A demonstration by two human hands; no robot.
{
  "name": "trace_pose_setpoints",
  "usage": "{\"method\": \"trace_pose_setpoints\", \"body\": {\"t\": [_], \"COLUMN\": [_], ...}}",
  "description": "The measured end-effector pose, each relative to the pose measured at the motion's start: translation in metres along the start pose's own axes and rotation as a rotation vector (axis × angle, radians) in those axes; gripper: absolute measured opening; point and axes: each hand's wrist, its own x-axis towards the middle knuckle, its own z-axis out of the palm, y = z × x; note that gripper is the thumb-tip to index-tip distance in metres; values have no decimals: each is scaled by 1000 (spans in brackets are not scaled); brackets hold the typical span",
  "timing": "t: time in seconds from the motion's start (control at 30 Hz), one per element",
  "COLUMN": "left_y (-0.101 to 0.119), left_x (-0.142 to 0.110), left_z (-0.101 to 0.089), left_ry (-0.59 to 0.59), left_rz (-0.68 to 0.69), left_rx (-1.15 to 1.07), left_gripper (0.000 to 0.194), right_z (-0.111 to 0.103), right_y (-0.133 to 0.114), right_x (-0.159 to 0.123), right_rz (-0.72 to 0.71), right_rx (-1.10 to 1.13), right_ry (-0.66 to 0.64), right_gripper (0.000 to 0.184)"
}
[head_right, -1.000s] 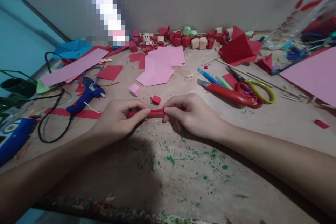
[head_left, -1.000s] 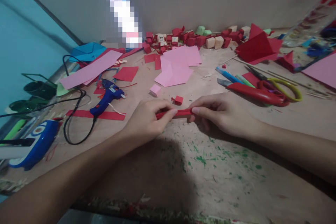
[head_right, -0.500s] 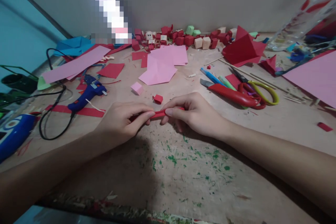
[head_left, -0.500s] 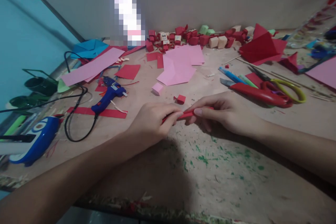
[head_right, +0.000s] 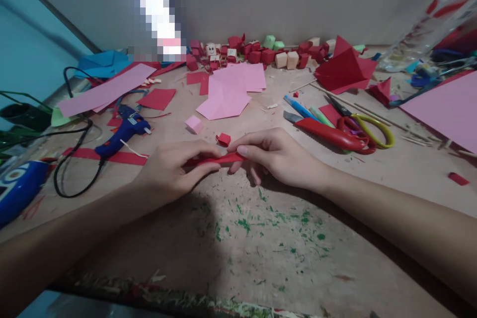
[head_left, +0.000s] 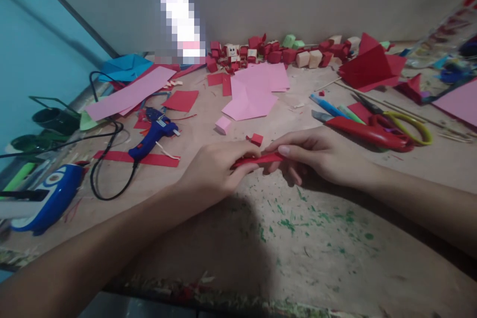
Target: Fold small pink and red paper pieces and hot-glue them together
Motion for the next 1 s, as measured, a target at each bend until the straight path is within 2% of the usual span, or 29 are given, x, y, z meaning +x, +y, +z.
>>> {"method": "trace_pose_setpoints", "body": {"t": [0.1,0.2,0.37,0.5,0.7,1.0], "left_y": [3,4,8,10,11,10], "left_x": [3,6,4,3,4,3], "left_z": [-2,-4,-4,-4,-4,-1], "left_ry": [-53,-106,-157,-159,-161,-126], "left_rz": [-122,-152,-241,-308,-335,-249], "left_rx": [-117,-157,-201,-247,-291,-270], "left_gripper": [24,11,22,25,26,17], "right_z": [4,7,9,11,14,14], "right_y": [-2,-3,-3,-3,-1,-1], "right_x": [-1,-3,-4,-5,-12,-12], "right_rz": [-32,-38,-19,-112,-320,-373], "right_rx": [-96,-166,-231,-370,-615,-598], "right_ry": [-2,-6,-5,49,107,157], "right_gripper": [29,27,28,24,21,18]}}
